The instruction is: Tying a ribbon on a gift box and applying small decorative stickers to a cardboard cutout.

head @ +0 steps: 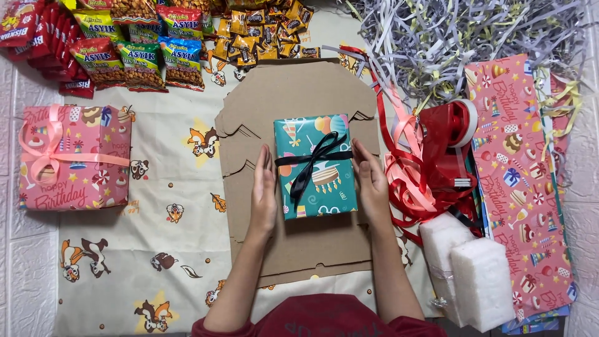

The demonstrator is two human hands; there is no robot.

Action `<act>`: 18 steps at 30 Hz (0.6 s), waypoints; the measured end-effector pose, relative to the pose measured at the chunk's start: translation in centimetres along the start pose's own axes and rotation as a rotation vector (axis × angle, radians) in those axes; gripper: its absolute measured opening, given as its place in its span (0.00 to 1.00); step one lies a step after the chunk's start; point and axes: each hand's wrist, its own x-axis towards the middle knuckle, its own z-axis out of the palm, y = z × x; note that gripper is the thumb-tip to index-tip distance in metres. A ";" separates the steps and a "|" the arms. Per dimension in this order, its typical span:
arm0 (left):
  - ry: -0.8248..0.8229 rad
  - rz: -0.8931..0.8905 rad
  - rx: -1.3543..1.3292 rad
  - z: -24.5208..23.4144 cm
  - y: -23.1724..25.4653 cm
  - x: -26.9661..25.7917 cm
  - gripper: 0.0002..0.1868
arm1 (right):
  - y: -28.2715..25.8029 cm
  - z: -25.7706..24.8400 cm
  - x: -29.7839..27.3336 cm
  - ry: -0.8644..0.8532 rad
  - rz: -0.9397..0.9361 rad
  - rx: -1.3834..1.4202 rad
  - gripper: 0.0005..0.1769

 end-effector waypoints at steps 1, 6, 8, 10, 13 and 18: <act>0.000 -0.001 0.001 0.0 -0.7 -0.4 0.35 | 0.0 0.2 -0.8 0.000 0.002 0.001 0.29; -0.066 -0.053 -0.018 1.0 1.2 -2.8 0.38 | 2.6 0.6 -2.8 0.016 0.201 0.085 0.39; -0.059 -0.063 -0.022 1.1 0.5 -3.1 0.37 | 2.6 0.9 -3.2 0.025 0.184 0.104 0.38; -0.051 -0.071 -0.026 0.9 -0.8 -3.3 0.37 | 2.5 1.2 -3.3 0.032 0.166 0.124 0.37; 0.055 -0.063 -0.086 0.6 -2.8 -3.7 0.34 | 3.3 1.5 -3.5 0.073 0.133 0.121 0.35; 0.174 0.024 0.141 0.2 -5.1 -3.5 0.33 | 5.8 0.9 -3.4 0.179 0.033 0.095 0.32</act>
